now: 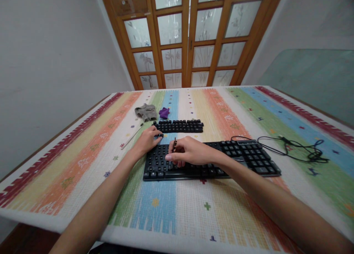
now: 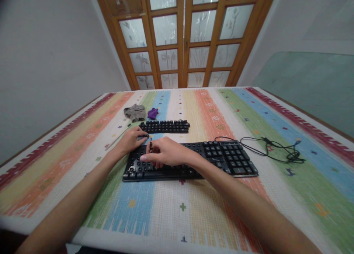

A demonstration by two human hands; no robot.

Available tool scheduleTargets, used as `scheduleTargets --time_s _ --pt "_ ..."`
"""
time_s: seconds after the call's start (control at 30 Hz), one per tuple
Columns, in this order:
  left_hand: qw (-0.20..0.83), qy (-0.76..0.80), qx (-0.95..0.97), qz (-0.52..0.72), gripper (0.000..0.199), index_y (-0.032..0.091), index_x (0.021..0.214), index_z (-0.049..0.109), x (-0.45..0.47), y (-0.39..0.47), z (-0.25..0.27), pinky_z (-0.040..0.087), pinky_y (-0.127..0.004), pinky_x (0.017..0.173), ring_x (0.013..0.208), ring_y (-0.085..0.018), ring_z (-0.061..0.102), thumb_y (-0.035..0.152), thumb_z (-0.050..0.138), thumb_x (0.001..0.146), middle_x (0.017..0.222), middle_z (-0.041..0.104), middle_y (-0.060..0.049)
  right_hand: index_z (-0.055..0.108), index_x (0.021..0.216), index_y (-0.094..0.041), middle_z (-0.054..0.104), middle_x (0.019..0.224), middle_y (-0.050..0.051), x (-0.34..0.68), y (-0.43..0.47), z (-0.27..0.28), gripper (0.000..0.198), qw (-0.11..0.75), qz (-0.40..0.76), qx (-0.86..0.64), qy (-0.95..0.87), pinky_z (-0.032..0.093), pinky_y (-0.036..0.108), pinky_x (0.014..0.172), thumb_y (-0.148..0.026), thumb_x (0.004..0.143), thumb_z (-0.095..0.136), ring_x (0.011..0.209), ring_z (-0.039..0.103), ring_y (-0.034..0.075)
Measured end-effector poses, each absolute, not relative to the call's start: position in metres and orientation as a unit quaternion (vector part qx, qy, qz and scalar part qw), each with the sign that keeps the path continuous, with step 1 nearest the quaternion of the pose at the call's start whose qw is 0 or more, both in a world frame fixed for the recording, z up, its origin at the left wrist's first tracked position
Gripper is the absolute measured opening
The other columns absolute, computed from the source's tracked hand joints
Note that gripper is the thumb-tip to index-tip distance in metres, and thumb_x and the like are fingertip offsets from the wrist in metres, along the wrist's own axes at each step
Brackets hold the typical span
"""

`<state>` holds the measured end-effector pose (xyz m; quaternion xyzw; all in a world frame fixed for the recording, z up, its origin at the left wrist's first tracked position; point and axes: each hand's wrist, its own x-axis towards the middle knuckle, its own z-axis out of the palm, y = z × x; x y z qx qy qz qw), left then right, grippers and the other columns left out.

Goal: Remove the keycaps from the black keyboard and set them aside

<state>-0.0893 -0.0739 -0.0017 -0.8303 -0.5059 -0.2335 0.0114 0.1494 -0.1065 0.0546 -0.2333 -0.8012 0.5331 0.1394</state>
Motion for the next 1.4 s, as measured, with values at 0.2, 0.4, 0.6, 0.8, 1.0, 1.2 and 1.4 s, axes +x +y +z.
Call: scheduleTargets --time_s 0.2,0.4,0.6,0.8,1.0,1.2,1.4 --pt "0.016 -0.509 -0.826 -0.240 0.014 0.016 0.089 0.074 -0.092 -0.073 -0.003 0.051 -0.031 0.077 0.079 -0.018 0.060 0.020 0.062 0.083 0.085 0.062 -0.006 0.059 0.081 -0.016 0.064 0.063 -0.001 0.149 -0.106 0.054 0.030 0.142 0.530 -0.228 -0.804 0.051 0.023 0.052 -0.045 0.088 0.062 0.053 0.063 0.012" --pt "0.011 -0.513 -0.823 -0.243 0.012 0.017 0.087 0.074 -0.092 -0.070 -0.003 0.051 -0.032 0.077 0.079 -0.018 0.060 0.021 0.063 0.083 0.084 0.062 -0.005 0.060 0.082 -0.016 0.064 0.063 -0.001 0.149 -0.107 0.055 0.033 0.142 0.535 -0.231 -0.800 0.051 0.023 0.052 -0.048 0.087 0.062 0.054 0.063 0.012" --pt "0.012 -0.516 -0.822 -0.241 0.012 0.017 0.088 0.073 -0.092 -0.067 -0.005 0.051 -0.032 0.077 0.079 -0.019 0.060 0.022 0.064 0.083 0.084 0.061 -0.005 0.059 0.081 -0.016 0.063 0.063 0.000 0.147 -0.109 0.055 0.033 0.142 0.512 -0.238 -0.813 0.049 0.023 0.052 -0.048 0.088 0.061 0.054 0.063 0.012" --pt "0.022 -0.519 -0.819 -0.243 0.022 0.016 0.101 0.074 -0.092 -0.065 -0.009 0.051 -0.033 0.079 0.081 -0.020 0.061 0.020 0.066 0.080 0.088 0.061 -0.006 0.061 0.083 -0.015 0.064 0.064 0.000 0.145 -0.112 0.059 0.030 0.137 0.446 -0.238 -0.852 0.044 0.021 0.053 -0.044 0.090 0.060 0.054 0.062 0.012" --pt "0.013 -0.510 -0.828 -0.233 0.021 0.020 0.099 0.075 -0.093 -0.062 -0.013 0.051 -0.032 0.078 0.081 -0.019 0.060 0.021 0.062 0.083 0.088 0.059 -0.005 0.064 0.084 -0.014 0.061 0.058 -0.001 0.143 -0.117 0.066 0.028 0.139 0.378 -0.239 -0.884 0.037 0.022 0.055 -0.041 0.090 0.061 0.056 0.057 0.011" --pt "0.020 -0.510 -0.828 -0.232 0.023 0.020 0.100 0.075 -0.092 -0.062 -0.013 0.052 -0.033 0.080 0.081 -0.019 0.060 0.022 0.059 0.083 0.090 0.060 -0.006 0.066 0.085 -0.015 0.059 0.061 -0.001 0.140 -0.129 0.067 0.028 0.139 0.291 -0.228 -0.919 0.032 0.024 0.056 -0.041 0.092 0.059 0.055 0.050 0.011" --pt "0.019 -0.508 -0.825 -0.245 0.027 0.020 0.106 0.072 -0.093 -0.064 -0.013 0.052 -0.035 0.082 0.084 -0.020 0.060 0.020 0.061 0.081 0.093 0.060 -0.006 0.065 0.085 -0.016 0.060 0.061 -0.001 0.139 -0.129 0.064 0.025 0.153 0.294 -0.256 -0.908 0.035 0.025 0.057 -0.040 0.091 0.061 0.055 0.052 0.012"
